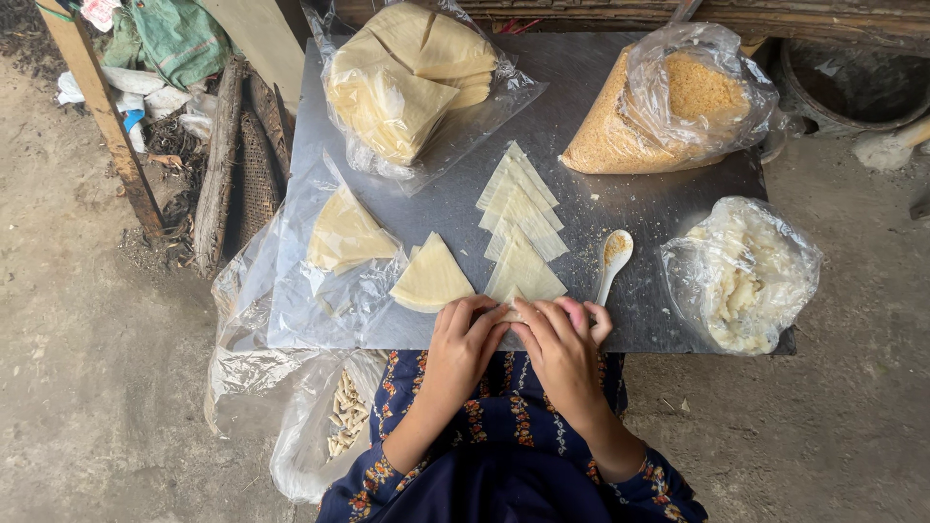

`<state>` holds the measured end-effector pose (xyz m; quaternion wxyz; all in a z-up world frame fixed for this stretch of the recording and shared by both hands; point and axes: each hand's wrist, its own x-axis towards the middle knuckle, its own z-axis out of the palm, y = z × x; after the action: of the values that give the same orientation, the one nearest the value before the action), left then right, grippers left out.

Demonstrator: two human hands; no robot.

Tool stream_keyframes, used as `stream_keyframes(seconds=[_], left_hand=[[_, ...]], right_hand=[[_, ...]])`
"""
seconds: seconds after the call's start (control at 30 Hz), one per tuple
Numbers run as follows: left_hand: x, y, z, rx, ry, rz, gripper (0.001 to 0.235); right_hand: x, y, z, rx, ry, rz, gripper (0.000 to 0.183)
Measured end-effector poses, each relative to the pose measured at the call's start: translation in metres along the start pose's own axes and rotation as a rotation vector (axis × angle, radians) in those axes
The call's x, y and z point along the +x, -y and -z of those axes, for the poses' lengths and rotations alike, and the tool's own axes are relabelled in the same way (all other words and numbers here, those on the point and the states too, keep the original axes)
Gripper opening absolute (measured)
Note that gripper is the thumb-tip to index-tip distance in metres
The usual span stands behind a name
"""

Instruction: The person scoops a grainy filling from a plastic bag onto triangular wrappers laid on a metal table, then folds each wrapper into a sealed packet. The person repeats this process for several wrappers, placing the finished packets into a plastic bag.

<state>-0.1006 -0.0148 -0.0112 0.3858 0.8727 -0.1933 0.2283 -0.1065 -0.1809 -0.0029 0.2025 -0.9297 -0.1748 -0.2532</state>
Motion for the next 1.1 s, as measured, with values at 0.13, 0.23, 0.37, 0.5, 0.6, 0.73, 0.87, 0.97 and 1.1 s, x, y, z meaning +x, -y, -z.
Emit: stream_keyframes(seconds=[0.13, 0.23, 0.37, 0.5, 0.6, 0.73, 0.87, 0.97, 1.1], left_hand=[[-0.001, -0.001, -0.001, 0.003, -0.001, 0.003, 0.030], [0.000, -0.002, 0.000, 0.005, -0.002, 0.006, 0.031], [0.000, -0.004, 0.001, -0.013, -0.013, 0.018, 0.030], [0.000, -0.003, 0.000, -0.003, -0.014, 0.019, 0.029], [0.001, -0.003, -0.001, -0.001, -0.015, 0.034, 0.029], [0.002, -0.005, 0.000, -0.012, -0.021, 0.053, 0.030], [0.000, -0.003, -0.003, -0.005, -0.005, 0.073, 0.030], [-0.001, -0.004, -0.005, -0.001, -0.003, 0.065, 0.034], [0.001, -0.004, -0.009, 0.142, 0.043, 0.104, 0.042]], right_hand=[[-0.001, -0.003, -0.003, 0.015, 0.017, -0.025, 0.024], [0.001, -0.003, -0.006, -0.041, 0.008, 0.011, 0.023], [0.003, -0.001, -0.003, -0.020, 0.003, 0.021, 0.027], [0.006, -0.001, -0.001, -0.022, 0.026, 0.000, 0.023], [0.008, 0.001, -0.004, -0.057, 0.041, -0.016, 0.022], [0.008, 0.004, -0.004, -0.049, 0.001, 0.001, 0.034], [0.008, 0.002, -0.006, -0.051, 0.039, -0.044, 0.023], [0.012, -0.001, -0.010, -0.067, 0.059, -0.058, 0.025], [0.010, -0.002, -0.011, -0.073, -0.014, -0.053, 0.035]])
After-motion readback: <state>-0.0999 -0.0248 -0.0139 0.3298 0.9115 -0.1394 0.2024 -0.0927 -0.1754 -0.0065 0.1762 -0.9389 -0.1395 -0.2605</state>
